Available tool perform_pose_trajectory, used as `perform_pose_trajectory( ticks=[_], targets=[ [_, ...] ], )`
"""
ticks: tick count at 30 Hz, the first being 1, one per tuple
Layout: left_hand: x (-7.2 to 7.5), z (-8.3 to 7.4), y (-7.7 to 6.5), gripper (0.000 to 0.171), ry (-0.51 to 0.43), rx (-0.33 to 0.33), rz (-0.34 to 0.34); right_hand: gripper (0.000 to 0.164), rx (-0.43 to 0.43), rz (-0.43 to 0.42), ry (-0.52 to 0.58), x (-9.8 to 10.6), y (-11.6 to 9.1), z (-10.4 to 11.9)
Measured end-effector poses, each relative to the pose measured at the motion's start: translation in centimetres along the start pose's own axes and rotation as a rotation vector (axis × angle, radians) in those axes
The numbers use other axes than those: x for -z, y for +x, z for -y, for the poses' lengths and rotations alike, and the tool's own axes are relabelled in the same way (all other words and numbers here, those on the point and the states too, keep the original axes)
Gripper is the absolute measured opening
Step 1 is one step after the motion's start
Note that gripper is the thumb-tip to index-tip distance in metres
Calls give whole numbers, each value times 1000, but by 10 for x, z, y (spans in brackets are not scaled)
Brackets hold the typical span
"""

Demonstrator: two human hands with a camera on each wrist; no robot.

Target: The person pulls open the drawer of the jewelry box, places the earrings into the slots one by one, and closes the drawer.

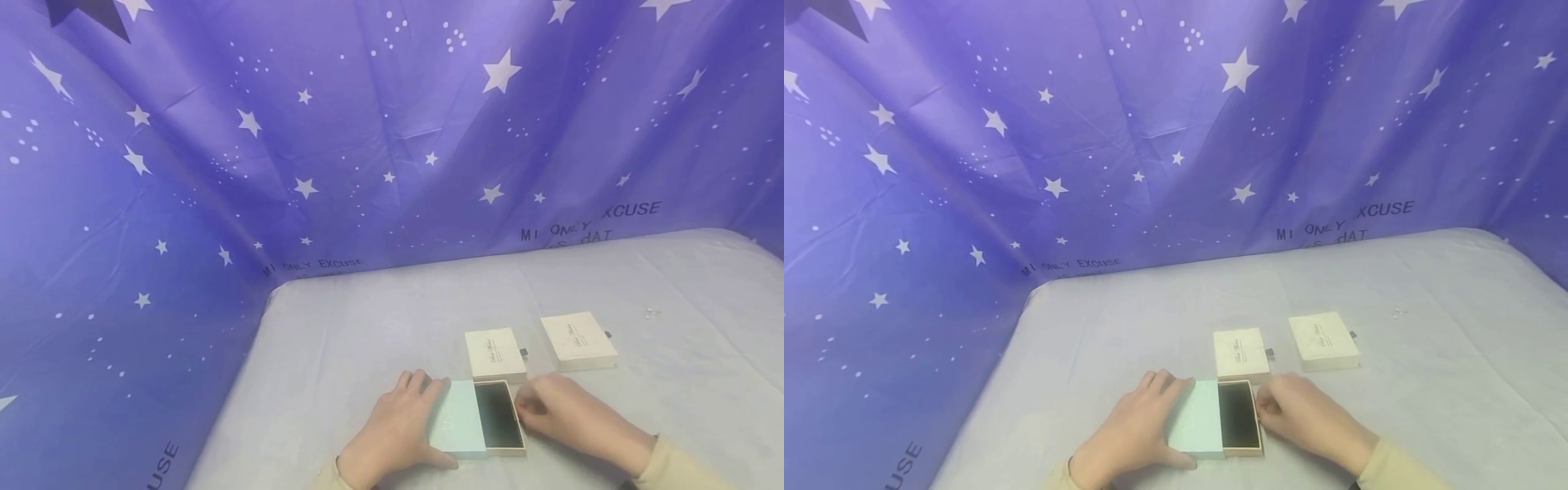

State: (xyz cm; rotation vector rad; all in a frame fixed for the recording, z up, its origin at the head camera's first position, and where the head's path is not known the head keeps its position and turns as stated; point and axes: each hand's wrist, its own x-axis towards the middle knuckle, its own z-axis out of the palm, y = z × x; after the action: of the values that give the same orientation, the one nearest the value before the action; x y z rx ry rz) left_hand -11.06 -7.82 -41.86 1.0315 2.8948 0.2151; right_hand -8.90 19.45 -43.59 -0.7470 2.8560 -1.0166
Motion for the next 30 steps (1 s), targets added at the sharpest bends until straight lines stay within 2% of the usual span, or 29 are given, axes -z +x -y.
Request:
perform_pose_trajectory(
  ticks=[6,14,18,25,30],
  targets=[
    [1,-1,0,105,-6,-4,4,29,-23,-14,-21,2,-5,-4],
    [1,-2,0,104,-4,-12,-11,27,-2,-8,-19,5,-6,-5],
    [2,-2,0,104,-6,-10,-11,22,-33,4,-27,10,-6,-4],
    [1,-1,-1,104,-2,-2,-6,8,-83,-42,-109,21,-6,-6],
    [0,-1,0,106,-2,3,5,13,-141,-81,-133,34,-6,-9]
  ],
)
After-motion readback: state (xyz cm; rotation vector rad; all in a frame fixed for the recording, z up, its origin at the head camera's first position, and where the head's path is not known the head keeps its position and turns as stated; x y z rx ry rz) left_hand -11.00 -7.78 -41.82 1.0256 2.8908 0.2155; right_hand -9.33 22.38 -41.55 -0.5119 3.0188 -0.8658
